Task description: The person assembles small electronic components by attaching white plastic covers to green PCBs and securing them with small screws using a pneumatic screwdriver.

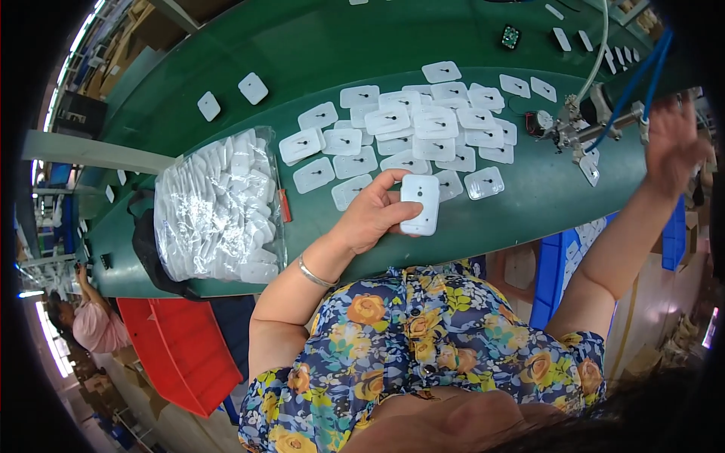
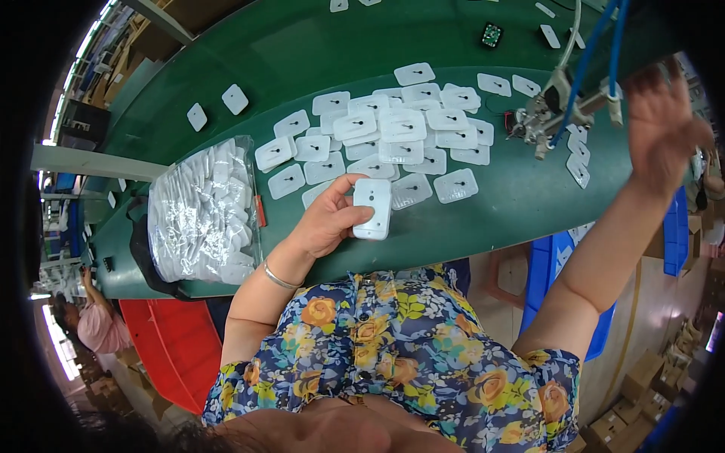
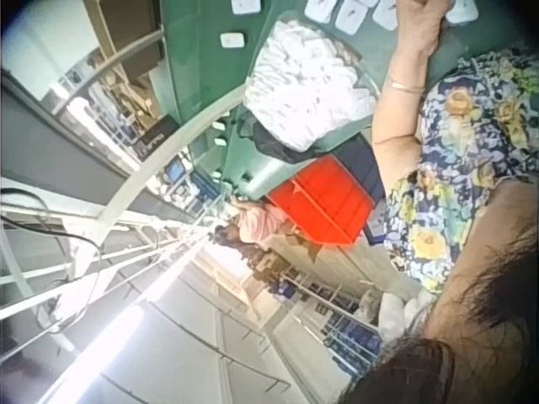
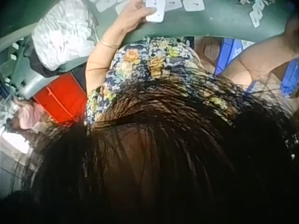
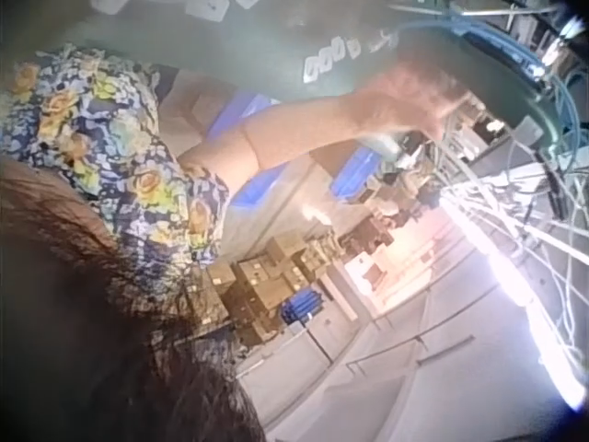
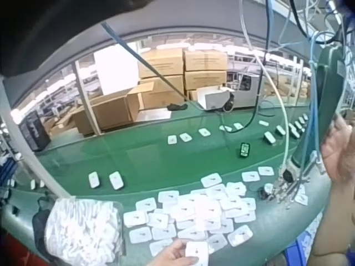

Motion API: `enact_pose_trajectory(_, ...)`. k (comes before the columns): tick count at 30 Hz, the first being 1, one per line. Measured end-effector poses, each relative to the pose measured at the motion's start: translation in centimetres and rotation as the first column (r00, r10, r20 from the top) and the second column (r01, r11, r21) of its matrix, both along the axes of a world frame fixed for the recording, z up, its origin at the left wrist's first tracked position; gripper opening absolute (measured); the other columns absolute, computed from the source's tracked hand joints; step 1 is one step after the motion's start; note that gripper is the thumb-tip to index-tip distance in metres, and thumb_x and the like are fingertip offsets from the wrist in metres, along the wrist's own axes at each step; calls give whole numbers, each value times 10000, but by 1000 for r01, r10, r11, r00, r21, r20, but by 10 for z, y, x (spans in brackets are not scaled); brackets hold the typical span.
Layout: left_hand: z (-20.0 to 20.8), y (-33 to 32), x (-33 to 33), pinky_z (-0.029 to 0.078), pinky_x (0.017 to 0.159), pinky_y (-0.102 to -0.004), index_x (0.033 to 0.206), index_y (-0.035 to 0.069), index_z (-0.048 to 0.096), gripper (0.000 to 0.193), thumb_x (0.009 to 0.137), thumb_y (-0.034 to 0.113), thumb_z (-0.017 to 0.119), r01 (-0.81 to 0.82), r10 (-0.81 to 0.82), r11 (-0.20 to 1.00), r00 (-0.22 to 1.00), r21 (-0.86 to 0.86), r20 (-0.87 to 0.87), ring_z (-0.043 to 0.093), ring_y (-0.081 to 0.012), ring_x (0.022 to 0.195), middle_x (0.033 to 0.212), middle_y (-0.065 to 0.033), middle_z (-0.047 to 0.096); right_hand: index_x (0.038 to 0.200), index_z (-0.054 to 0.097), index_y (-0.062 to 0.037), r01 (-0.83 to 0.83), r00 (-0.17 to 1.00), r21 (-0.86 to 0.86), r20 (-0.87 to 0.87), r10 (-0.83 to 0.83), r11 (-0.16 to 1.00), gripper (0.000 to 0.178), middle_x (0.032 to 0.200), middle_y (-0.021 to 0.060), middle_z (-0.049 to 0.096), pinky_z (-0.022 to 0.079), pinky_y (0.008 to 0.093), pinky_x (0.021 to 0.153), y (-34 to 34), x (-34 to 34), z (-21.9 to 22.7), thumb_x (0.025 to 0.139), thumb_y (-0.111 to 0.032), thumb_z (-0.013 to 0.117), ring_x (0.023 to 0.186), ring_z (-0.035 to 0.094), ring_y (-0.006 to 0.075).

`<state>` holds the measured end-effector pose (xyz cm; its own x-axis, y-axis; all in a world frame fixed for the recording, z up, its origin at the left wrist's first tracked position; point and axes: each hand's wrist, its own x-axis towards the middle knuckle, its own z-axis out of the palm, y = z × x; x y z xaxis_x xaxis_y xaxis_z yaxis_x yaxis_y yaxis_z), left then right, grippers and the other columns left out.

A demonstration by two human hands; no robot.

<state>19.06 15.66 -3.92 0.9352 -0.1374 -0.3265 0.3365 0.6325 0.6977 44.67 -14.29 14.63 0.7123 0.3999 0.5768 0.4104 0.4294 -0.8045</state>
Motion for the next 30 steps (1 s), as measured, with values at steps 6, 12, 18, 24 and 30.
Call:
enact_pose_trajectory(6,0,-13,-6,543,620,-287,1214,79,413,422,823,26,560,-61,63,997,997,55,-37,609,-152,815,974,-76,596,1281,316,41,-626,780,-76,-49,624,776,863,1159,179,488,337,400,1011,65,13,6,724,-535,636,1096,486,255)
enact_pose_trajectory(12,-12,-15,-4,530,612,-271,1240,47,413,435,827,35,550,-88,83,989,995,121,46,596,-152,826,982,-76,586,1298,360,-121,-991,53,113,-160,986,71,599,1072,112,545,454,349,879,144,-8,-15,817,-377,610,975,552,241)
enact_pose_trajectory(18,-17,-15,-5,473,534,-233,1197,28,440,397,820,39,565,-105,99,983,994,149,45,587,-124,714,891,-70,606,635,609,-35,-966,217,115,-125,968,231,150,597,57,586,522,160,600,151,-13,0,779,3,622,635,586,88)
enact_pose_trajectory(24,-19,-17,-1,461,442,-204,1175,16,456,421,789,81,611,-101,95,990,993,101,64,563,-80,586,701,-21,555,666,624,-58,-983,178,-63,-68,982,173,103,676,44,605,523,161,665,172,-27,-1,750,-16,667,706,593,92)
enact_pose_trajectory(30,-6,-15,0,428,493,-203,1172,29,458,392,799,28,579,-51,46,993,998,109,47,552,-70,625,804,-33,600,686,623,-73,-990,132,-59,-20,991,131,97,690,32,595,510,159,683,179,-35,-1,738,-15,682,728,584,87)
